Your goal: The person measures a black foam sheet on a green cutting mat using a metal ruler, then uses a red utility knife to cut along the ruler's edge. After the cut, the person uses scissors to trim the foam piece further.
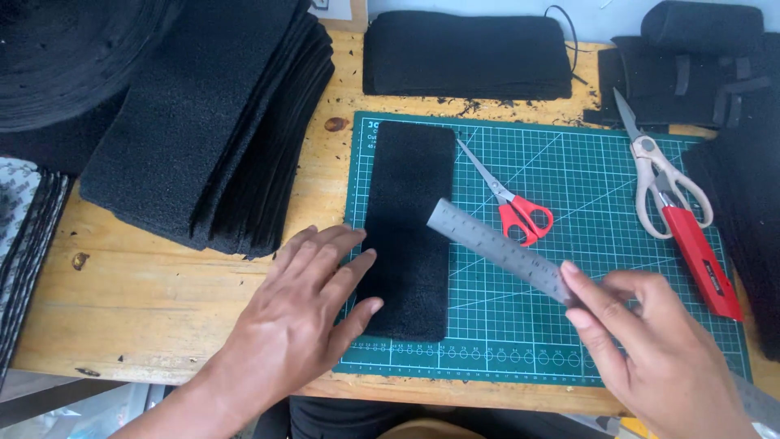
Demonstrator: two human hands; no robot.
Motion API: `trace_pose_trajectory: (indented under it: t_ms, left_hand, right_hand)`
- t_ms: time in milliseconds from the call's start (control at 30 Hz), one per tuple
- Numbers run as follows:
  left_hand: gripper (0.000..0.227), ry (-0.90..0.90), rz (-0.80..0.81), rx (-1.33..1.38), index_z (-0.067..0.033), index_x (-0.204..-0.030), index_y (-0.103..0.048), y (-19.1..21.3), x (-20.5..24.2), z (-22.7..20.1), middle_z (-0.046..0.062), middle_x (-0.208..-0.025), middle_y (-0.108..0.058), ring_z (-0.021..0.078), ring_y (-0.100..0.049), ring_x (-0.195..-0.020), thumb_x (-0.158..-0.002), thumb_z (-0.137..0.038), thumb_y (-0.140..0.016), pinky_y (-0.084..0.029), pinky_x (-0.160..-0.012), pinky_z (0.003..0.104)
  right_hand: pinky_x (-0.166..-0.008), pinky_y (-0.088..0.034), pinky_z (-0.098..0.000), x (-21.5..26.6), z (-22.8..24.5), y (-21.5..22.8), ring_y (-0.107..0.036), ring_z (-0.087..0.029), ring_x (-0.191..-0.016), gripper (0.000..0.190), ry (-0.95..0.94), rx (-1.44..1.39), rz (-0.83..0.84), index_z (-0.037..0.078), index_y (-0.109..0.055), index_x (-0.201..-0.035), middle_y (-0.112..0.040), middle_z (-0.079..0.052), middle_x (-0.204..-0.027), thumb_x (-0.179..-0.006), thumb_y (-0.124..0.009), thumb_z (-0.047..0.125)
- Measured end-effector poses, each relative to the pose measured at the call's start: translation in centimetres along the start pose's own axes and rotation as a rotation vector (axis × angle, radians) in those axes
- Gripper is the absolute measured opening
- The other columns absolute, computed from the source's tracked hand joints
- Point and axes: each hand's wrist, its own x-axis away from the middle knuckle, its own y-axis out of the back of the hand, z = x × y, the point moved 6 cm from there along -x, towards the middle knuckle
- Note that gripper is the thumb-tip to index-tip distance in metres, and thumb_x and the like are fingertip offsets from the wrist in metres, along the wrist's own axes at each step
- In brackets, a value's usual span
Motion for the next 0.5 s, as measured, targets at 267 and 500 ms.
trace_pose_trajectory:
  t_ms: [267,500]
  left_hand:
    - [0.067,-0.079,0.159,-0.114,-0.0002,-0.147,-0.051,-5.2,-3.5,1.5,0.025,-0.156,-0.045,0.0376,-0.036,-0.15,-0.1,-0.047,-0.059,-0.025,-0.124,0.052]
    - [0.07,-0.098,0.195,-0.167,-0.0036,-0.143,-0.055,-7.7,-4.4,2.3,0.024,-0.155,-0.046,0.0395,-0.037,-0.148,-0.096,-0.055,-0.059,-0.029,-0.119,0.054]
  right_hand:
    - [-0.069,-0.059,-0.055,0.0,-2.9,0.0,-0.069,-0.031,-0.094,0.049,-0.422,-0.001,0.094,0.025,-0.06,-0.148,-0.056,-0.008,-0.124,-0.099,-0.055,0.03]
    - [-0.052,-0.064,-0.0564,-1.7,-2.8,-2.3,-0.075,-0.041,-0.062,0.056,-0.441,0.151,0.311,0.025,-0.05,-0.142,-0.051,-0.011,-0.114,-0.094,-0.05,0.054]
